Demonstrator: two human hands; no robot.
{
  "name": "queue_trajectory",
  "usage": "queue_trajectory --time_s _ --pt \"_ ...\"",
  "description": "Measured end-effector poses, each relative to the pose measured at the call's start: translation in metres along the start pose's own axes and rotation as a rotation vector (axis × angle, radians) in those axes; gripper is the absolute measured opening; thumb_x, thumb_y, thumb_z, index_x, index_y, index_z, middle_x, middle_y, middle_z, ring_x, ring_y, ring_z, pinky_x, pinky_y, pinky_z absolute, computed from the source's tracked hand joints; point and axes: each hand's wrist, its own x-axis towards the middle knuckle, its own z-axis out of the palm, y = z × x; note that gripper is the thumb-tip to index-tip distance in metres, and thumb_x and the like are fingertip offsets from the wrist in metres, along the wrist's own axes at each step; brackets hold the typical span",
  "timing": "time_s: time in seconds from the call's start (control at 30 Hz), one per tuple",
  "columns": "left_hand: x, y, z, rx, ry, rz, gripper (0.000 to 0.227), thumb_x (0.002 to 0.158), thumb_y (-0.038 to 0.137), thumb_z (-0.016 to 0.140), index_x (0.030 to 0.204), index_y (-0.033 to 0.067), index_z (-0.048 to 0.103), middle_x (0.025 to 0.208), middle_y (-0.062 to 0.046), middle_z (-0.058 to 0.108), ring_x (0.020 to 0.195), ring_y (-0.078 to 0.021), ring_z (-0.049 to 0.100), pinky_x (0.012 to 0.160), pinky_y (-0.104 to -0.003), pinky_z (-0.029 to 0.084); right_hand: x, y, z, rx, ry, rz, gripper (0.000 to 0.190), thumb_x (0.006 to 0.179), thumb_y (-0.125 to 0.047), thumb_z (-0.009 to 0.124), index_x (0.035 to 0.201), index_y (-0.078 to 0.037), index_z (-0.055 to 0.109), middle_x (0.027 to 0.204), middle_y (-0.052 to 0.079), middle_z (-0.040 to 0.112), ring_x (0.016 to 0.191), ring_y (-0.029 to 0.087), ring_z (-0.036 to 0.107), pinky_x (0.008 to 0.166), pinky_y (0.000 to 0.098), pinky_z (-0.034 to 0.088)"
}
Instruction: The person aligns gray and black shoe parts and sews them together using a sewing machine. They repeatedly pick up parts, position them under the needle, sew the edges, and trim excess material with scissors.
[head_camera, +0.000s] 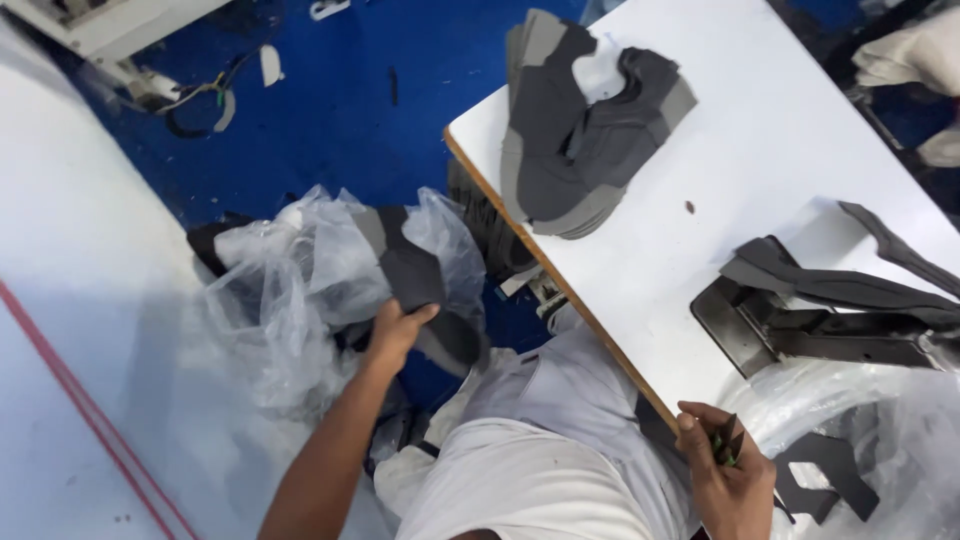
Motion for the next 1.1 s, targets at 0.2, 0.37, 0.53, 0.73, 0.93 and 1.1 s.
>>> queue_trajectory --time_s 0.2,0.37,0.53,0.73,0.93,1.1 --pt "0.07 0.005 0.05 -0.119 -0.04 0.021 0.038 0.077 0.016 0.083 0.109 0.0005 0.073 0.098 -0.008 0.077 0.09 -0.0242 0.07 0.081 -0.04 0.052 0.002 0.033 -0.01 0.038 0.061 0.187 0.027 0.094 -0.025 0.074 0.111 -0.004 0.078 0.072 0.006 0.07 0.066 0.009 0.057 0.056 0.0245 0.041" --pt "0.078 0.061 -0.024 0.088 0.467 0.433 0.041 0.088 0.032 0.085 0.107 -0.0026 0.072 0.103 -0.014 0.075 0.09 -0.0278 0.069 0.085 -0.041 0.052 0.001 0.07 -0.011 0.242 -0.003 0.271 0.029 0.095 -0.027 0.069 0.111 -0.004 0.078 0.069 0.004 0.064 0.059 0.009 0.05 0.053 0.0256 0.038" --pt "-0.02 0.232 -0.035 -0.557 0.421 0.615 0.026 0.099 0.001 0.076 0.122 -0.0042 0.065 0.123 -0.013 0.069 0.109 -0.0218 0.069 0.101 -0.035 0.057 -0.016 0.116 0.031 0.463 -0.177 0.31 0.032 0.099 -0.024 0.059 0.113 -0.001 0.074 0.07 0.006 0.065 0.057 0.011 0.052 0.052 0.027 0.041" --pt "-0.071 0.326 0.038 -0.752 -0.045 0.908 0.035 0.1 -0.009 0.071 0.134 -0.0032 0.064 0.133 -0.012 0.068 0.113 -0.0189 0.066 0.104 -0.031 0.053 -0.03 0.125 0.031 0.549 -0.314 0.209 0.031 0.103 -0.019 0.054 0.113 0.0 0.075 0.075 0.005 0.069 0.064 0.009 0.056 0.061 0.0257 0.046" --pt "-0.088 0.354 0.142 -0.535 -0.543 0.649 0.037 0.091 0.002 0.08 0.126 -0.0041 0.067 0.121 -0.006 0.071 0.107 -0.0142 0.067 0.099 -0.03 0.054 -0.016 0.145 -0.009 0.469 -0.135 0.258 0.037 0.097 -0.027 0.057 0.114 0.0 0.076 0.072 0.005 0.072 0.054 0.01 0.048 0.051 0.0263 0.039" --pt "-0.103 0.306 0.181 -0.308 -0.844 0.575 0.037 0.088 0.011 0.082 0.119 -0.0024 0.069 0.116 -0.004 0.074 0.105 -0.0124 0.068 0.096 -0.029 0.056 0.008 0.129 -0.015 0.921 -0.065 0.208 0.058 0.099 -0.046 0.051 0.119 0.005 0.07 0.074 0.002 0.07 0.046 0.006 0.041 0.043 0.023 0.032"
